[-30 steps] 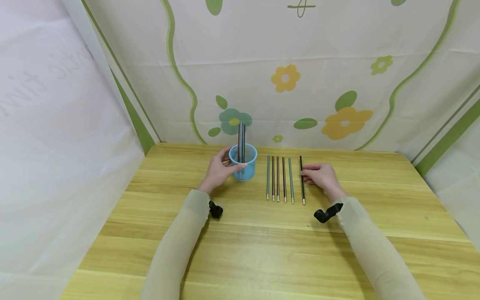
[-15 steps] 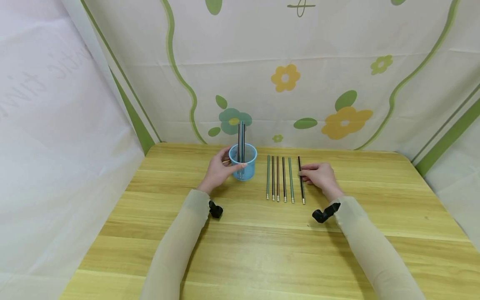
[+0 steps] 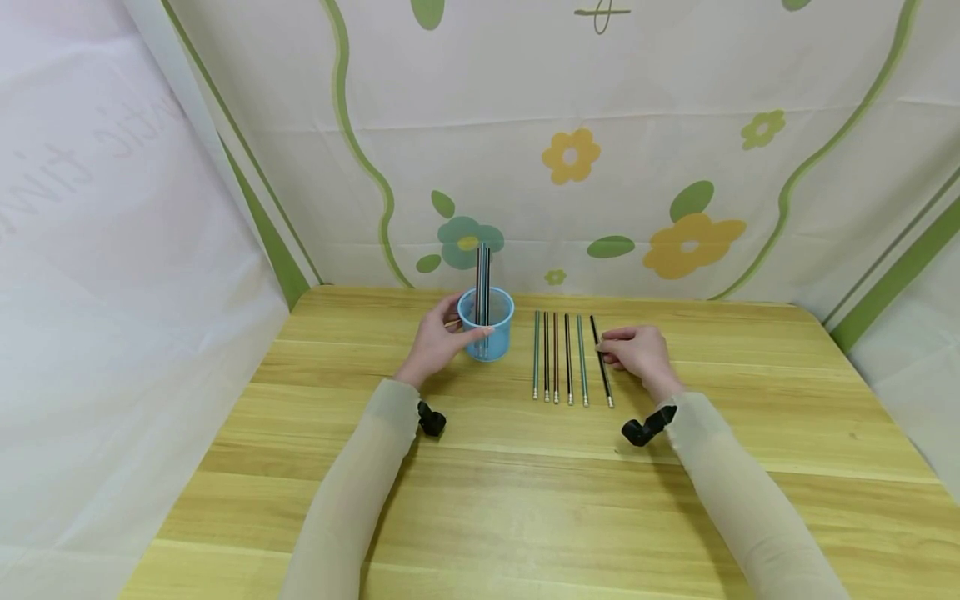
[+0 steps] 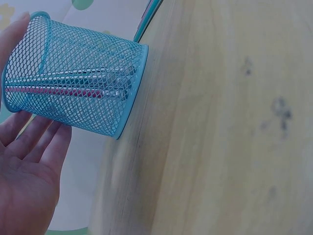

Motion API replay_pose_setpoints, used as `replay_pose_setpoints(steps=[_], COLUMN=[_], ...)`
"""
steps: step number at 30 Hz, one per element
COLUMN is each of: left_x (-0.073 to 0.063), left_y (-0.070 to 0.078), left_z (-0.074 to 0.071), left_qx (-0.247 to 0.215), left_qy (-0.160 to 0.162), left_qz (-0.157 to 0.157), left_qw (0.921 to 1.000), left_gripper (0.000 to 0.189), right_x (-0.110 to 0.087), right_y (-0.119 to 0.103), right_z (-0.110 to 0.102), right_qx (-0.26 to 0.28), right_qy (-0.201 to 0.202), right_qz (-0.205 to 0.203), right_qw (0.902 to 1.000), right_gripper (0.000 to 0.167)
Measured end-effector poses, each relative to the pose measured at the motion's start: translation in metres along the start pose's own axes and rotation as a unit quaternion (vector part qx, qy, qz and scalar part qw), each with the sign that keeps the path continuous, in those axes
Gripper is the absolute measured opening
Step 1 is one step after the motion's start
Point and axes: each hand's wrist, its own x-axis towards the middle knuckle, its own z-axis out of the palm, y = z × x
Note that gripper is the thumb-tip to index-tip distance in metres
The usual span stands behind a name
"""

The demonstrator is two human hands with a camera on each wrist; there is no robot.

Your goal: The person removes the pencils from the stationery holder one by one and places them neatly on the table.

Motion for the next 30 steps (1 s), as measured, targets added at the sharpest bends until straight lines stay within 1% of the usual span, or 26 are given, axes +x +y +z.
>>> replay_pose_setpoints(steps=[10, 22, 30], left_x=[-0.0001, -0.0004, -0.0005], left_y=[-0.0005, -0.0003, 0.0023], left_z=[0.0002, 0.0000, 0.0004], left_qx=[-0.004, -0.001, -0.007], left_qy=[-0.001, -0.002, -0.002], left_qz=[0.001, -0.001, 0.000], left_qw=[1.0000, 1.0000, 1.0000], left_gripper=[0.080, 0.081, 0.077], right_x=[0.0008, 0.0007, 0.0007], right_y=[0.0007, 0.0024, -0.0001], right_z=[0.0002, 0.0003, 0.0003], right_qx=[-0.002, -0.007, 0.002], right_qy=[-0.009, -0.002, -0.003], right_qz=[0.003, -0.002, 0.000], right_qw=[1.0000, 1.0000, 1.0000], right_gripper=[0.035, 0.034, 0.039])
